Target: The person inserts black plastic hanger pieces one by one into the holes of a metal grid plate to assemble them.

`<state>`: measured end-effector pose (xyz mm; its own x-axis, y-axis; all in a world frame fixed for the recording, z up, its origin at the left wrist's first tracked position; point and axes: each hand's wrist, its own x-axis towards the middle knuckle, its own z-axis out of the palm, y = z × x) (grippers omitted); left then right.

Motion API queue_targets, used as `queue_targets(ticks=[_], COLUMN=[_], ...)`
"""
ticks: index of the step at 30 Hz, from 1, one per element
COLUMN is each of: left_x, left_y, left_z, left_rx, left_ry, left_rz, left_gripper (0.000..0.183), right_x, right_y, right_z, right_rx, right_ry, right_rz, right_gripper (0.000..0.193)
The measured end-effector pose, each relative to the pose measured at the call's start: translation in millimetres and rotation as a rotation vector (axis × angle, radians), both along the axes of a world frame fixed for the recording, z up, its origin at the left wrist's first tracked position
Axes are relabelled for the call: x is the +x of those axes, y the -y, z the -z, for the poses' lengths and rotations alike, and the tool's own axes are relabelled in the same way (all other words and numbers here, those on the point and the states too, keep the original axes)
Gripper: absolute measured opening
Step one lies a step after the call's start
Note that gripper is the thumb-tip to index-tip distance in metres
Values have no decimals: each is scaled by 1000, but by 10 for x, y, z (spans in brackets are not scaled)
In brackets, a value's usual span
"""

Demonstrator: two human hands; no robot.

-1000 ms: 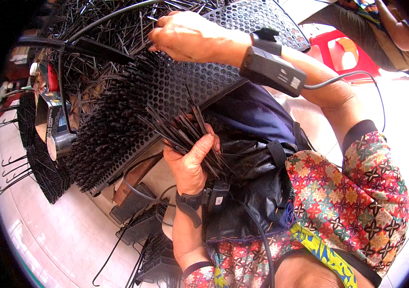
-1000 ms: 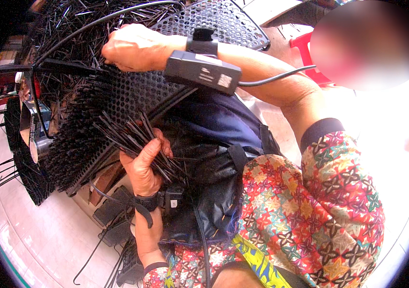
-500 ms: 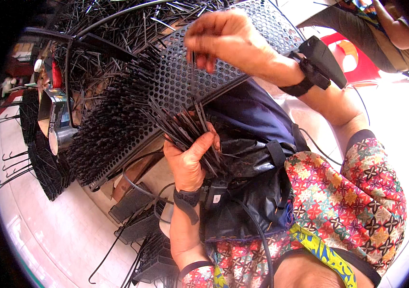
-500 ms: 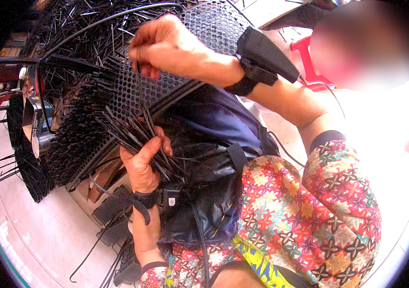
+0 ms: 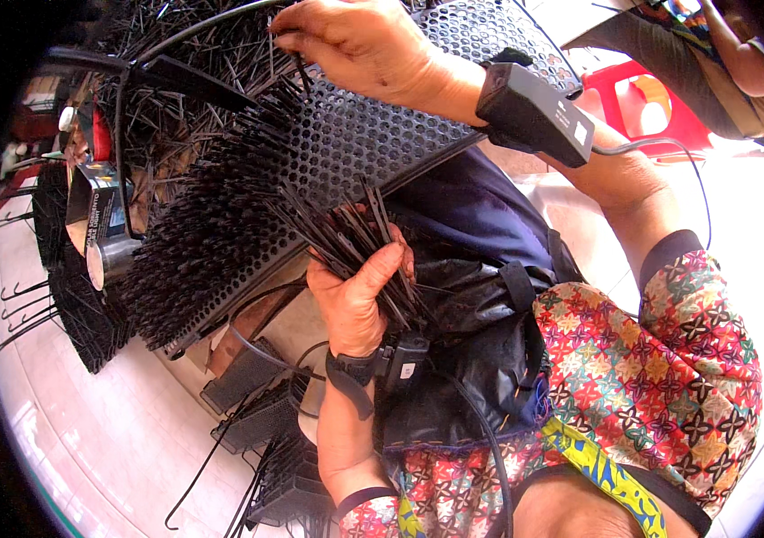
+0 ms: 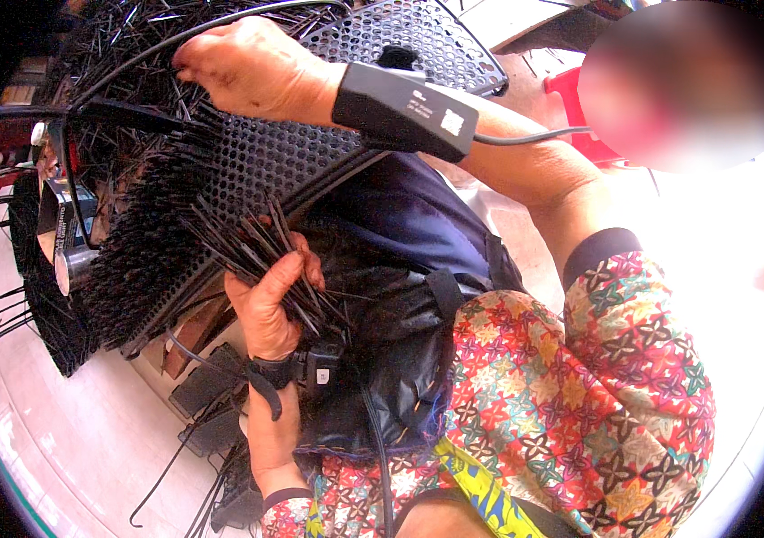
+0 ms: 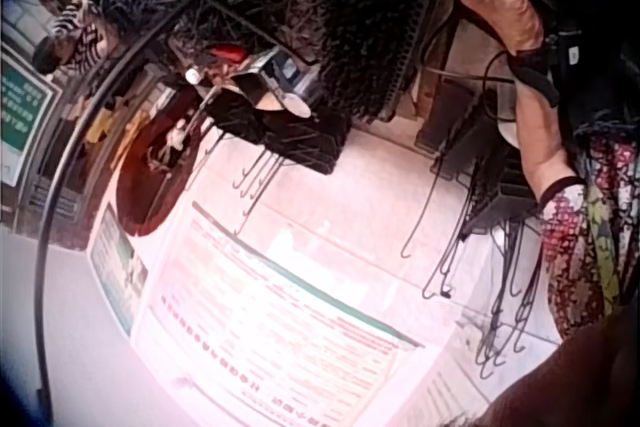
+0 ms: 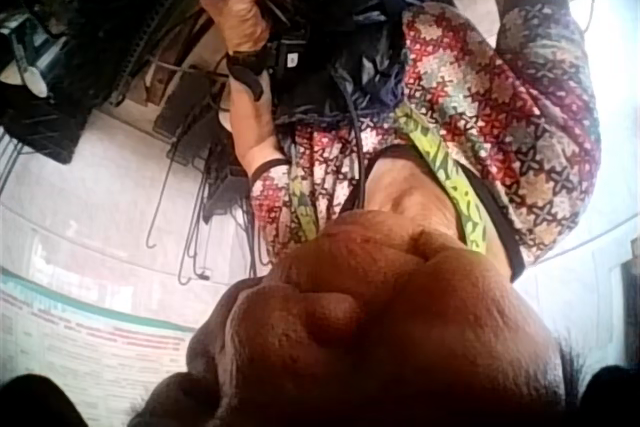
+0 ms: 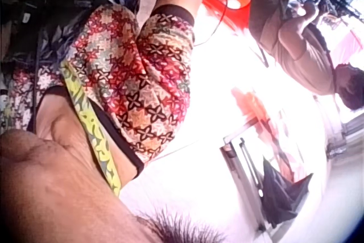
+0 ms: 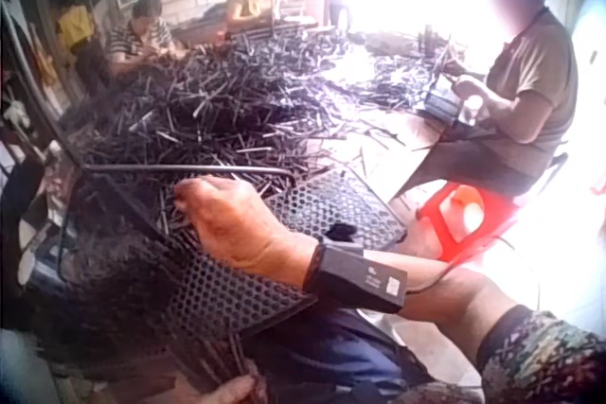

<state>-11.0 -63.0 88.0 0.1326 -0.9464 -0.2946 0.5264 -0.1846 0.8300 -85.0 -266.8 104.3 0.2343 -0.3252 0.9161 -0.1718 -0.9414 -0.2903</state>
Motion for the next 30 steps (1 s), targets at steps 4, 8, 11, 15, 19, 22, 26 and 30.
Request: queue_targets(ticks=[4, 8, 11, 15, 19, 22, 26, 30], left_x=[26, 11, 9, 1, 29, 6, -2, -14], left_y=[-4, -12, -3, 5, 6, 17, 0, -16], left_z=[1, -7, -1, 16, -28, -32, -113, -74], left_rx=[-7, 8, 3, -23, -33, -45, -15, -12], left_ry=[-64, -37, -12, -32, -63, -51, -33, -9], left_rz=[0, -11, -4, 0, -28, -15, -9, -54], left_gripper=[34, 36, 39, 37, 27, 25, 30, 38], right_x=[-16, -39, -110, -199, -435, -486, -523, -545], right_y=[-58, -49, -216, -326, -795, -911, -957, -960], right_z=[-48, 47, -58, 67, -319, -166, -159, -94], right_rx=[6, 9, 109, 217, 1226, 1394, 1486, 1537], right_ry=[-147, -299, -761, -363, -599, -447, -235, 121], right_rz=[-72, -41, 51, -33, -424, -589, -529, -491], right_gripper=[14, 12, 17, 26, 31, 21, 13, 14])
